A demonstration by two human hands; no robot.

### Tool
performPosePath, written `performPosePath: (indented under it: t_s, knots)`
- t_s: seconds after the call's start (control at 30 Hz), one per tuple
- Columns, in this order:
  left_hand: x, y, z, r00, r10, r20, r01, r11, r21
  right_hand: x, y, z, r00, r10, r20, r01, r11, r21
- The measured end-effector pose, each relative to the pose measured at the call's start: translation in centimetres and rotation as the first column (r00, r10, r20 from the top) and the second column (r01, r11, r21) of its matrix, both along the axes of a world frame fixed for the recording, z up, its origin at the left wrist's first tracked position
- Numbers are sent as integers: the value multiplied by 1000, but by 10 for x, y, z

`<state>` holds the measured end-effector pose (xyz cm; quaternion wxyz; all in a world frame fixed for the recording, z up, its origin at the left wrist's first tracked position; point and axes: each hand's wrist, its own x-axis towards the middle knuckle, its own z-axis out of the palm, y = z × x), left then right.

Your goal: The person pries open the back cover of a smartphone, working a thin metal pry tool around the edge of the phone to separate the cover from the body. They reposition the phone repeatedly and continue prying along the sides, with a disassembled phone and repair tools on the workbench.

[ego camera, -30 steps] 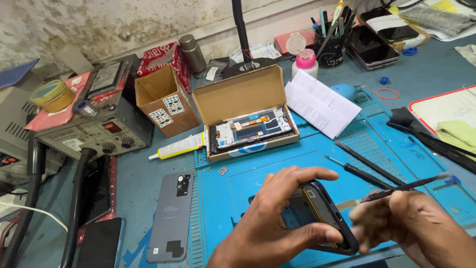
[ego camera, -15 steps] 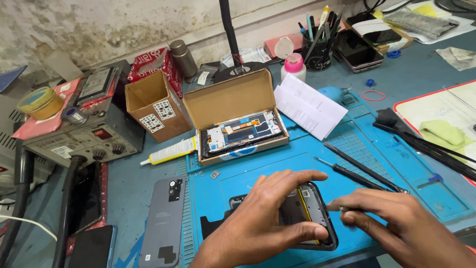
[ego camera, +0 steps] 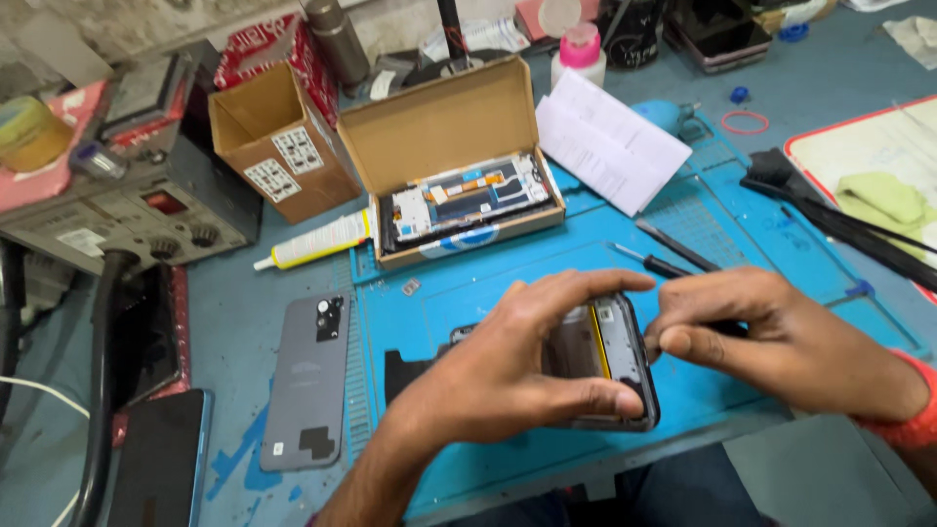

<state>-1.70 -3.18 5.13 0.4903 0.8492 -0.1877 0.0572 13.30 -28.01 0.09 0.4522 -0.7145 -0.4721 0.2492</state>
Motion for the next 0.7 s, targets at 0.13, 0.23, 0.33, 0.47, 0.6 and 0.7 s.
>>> performPosePath:
  t_s: [0.13,0.23,0.33,0.47,0.6,0.7]
  knots:
    - [0,1,-1,999,-34,-28,32,996,-88,0,6,11,995,94,22,-95,995,33]
    - [-2,1,-1,998,-67,-21,63,989,-133,-5,7,14,993,98,65,-100,994,35]
    - [-7,0,-3,997,-77,-20,74,990,-118,-14,7,14,997,74,24,-74,997,6]
    - [-14,0,-6,999,-37,35,37,999,-8,-21,7,15,991,134,32,-136,986,100]
    - [-17,2,-9,997,-25,79,24,1000,19,-22,9,16,990,141,5,-141,988,59]
    - [-17,3,-11,995,-6,102,2,999,41,-20,10,14,994,106,8,-106,994,19]
